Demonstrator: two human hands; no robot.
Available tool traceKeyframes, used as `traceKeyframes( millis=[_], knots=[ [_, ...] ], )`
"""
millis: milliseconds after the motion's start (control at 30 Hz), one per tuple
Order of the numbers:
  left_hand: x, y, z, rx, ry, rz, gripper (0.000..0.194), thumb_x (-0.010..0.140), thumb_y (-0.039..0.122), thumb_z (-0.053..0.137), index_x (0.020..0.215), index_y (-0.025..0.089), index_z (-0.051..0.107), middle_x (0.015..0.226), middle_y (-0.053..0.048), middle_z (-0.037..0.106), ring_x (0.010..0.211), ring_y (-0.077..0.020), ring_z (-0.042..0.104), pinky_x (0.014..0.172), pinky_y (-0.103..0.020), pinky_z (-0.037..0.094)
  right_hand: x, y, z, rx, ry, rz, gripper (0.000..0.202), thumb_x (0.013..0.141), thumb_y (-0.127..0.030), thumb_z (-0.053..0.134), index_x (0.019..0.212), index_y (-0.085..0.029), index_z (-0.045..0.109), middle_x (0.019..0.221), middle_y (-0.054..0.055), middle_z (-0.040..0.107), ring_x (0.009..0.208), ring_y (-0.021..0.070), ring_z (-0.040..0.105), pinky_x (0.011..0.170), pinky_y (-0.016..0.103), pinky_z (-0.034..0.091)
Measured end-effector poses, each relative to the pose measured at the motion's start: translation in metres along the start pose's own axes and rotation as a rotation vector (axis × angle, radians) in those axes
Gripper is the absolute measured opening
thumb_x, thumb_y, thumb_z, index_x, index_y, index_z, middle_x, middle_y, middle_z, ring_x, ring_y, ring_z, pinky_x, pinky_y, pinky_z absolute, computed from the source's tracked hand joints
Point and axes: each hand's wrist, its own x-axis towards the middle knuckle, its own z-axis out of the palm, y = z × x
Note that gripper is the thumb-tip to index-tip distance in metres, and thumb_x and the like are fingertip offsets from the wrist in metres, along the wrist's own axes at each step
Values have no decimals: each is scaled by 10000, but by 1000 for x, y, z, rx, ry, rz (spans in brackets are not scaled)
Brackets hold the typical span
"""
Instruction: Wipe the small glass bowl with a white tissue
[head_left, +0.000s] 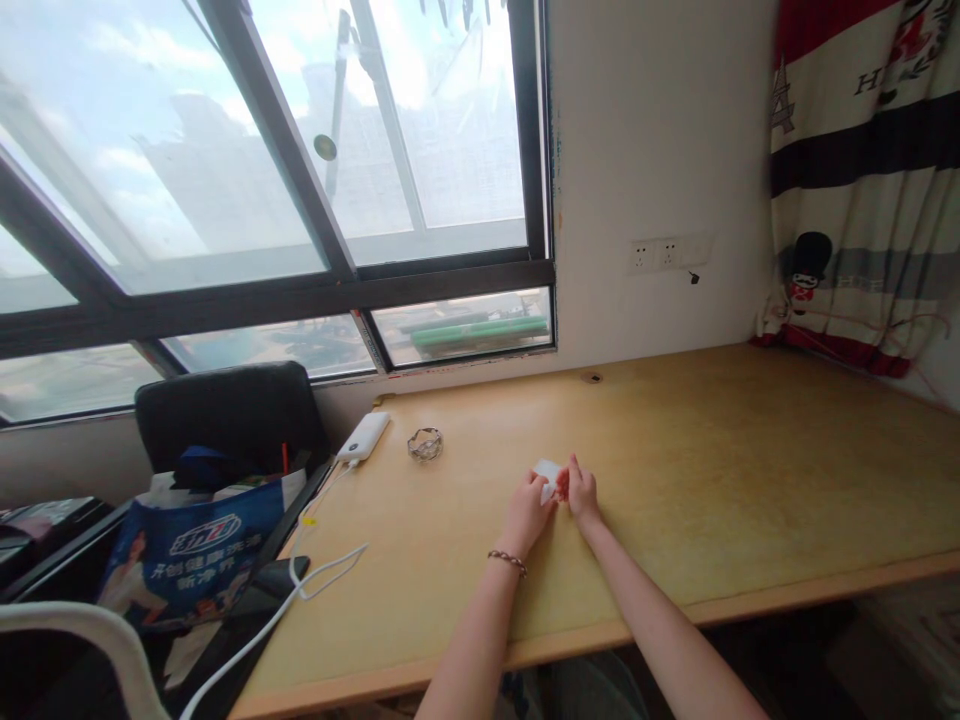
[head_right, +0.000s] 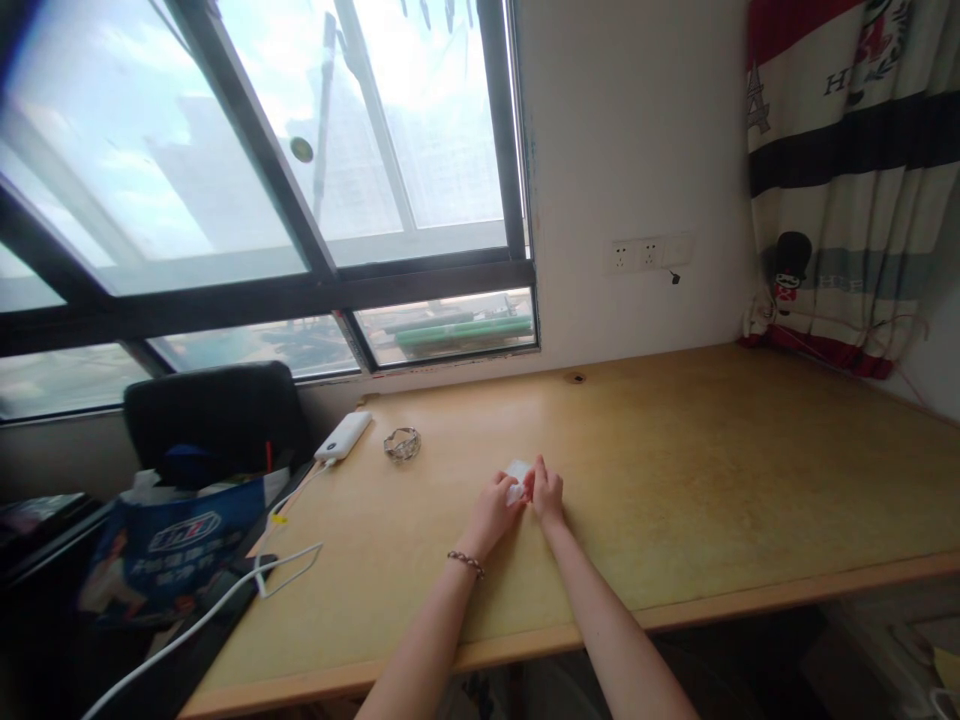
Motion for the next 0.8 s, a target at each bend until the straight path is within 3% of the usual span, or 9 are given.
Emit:
traceKeyframes(
  millis=[67,233,333,433,567,667,800],
  knots=[
    [0,-4,0,58,9,-20,29,701,189,526,709,167,543,848,-64,535,727,-150,528,669,-247,381,0,0,0,73,56,63,556,740,-635,262,486,-193,484,388,10,494,314,111,430,341,240,340],
    [3,-8,-4,-15,112,-68,149,767,202,436,667,152,534,793,-76,553,712,-150,529,676,-261,379,2,4,-1,122,86,116,517,740,-601,308,507,-176,487,394,-6,484,322,96,427,347,222,341],
    [7,-9,-9,-330,194,-176,166,757,292,474,746,149,557,771,-63,577,718,-149,541,666,-256,396,6,6,-1,106,83,82,407,704,-543,441,573,-163,510,460,-2,528,383,105,478,387,220,377],
    [12,-10,-11,-779,197,-359,241,708,362,536,774,132,561,740,-52,589,676,-141,551,605,-241,413,8,7,-1,125,44,46,309,653,-449,556,725,-149,550,658,35,610,540,124,561,486,225,436],
    [15,-9,-10,-1205,179,-552,270,591,305,654,757,111,568,718,-45,602,609,-121,554,571,-231,426,8,7,1,294,-85,103,336,625,-380,605,867,-147,580,828,65,637,662,139,589,583,249,462],
    [15,-8,-8,-1268,165,-582,270,548,263,691,734,101,581,703,-50,610,592,-118,557,571,-228,436,7,8,2,434,-144,140,347,607,-337,633,898,-150,600,860,65,646,718,159,591,639,278,467],
    [15,-11,-5,-1203,181,-591,296,589,304,675,784,107,573,742,-67,612,616,-133,568,573,-246,453,8,8,0,509,-102,174,286,595,-298,653,837,-146,628,838,53,656,718,155,591,663,272,462]
  ],
)
